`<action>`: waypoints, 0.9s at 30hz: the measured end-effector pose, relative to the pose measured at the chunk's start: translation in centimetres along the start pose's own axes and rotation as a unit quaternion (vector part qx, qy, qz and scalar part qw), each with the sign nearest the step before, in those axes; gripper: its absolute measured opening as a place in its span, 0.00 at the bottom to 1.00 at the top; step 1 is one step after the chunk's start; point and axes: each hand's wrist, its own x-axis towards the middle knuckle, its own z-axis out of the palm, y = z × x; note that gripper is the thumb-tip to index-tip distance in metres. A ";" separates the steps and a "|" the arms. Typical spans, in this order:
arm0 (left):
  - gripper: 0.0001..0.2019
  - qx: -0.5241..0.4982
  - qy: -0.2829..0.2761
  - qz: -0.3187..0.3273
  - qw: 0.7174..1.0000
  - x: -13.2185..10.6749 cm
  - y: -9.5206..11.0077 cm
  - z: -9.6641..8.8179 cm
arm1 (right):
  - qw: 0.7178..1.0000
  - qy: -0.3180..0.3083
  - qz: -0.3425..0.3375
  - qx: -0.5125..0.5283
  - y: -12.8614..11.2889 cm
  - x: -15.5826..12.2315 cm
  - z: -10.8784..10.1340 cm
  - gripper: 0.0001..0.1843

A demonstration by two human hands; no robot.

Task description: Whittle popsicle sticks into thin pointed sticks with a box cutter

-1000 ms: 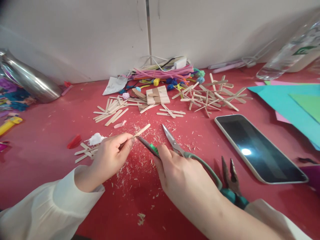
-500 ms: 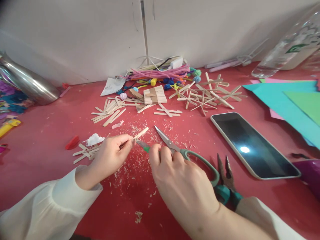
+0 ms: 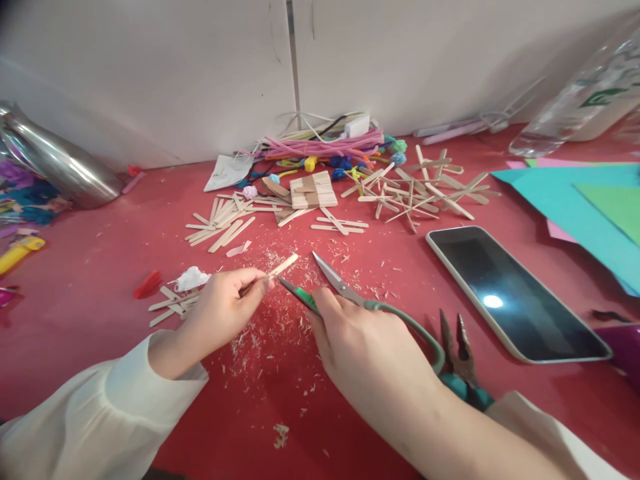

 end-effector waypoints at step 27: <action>0.15 -0.014 -0.013 0.038 0.999 -0.5 0.3 0.4 | 0.969 -0.042 -0.057 -0.238 -1.6 -0.3 -1.6 0.19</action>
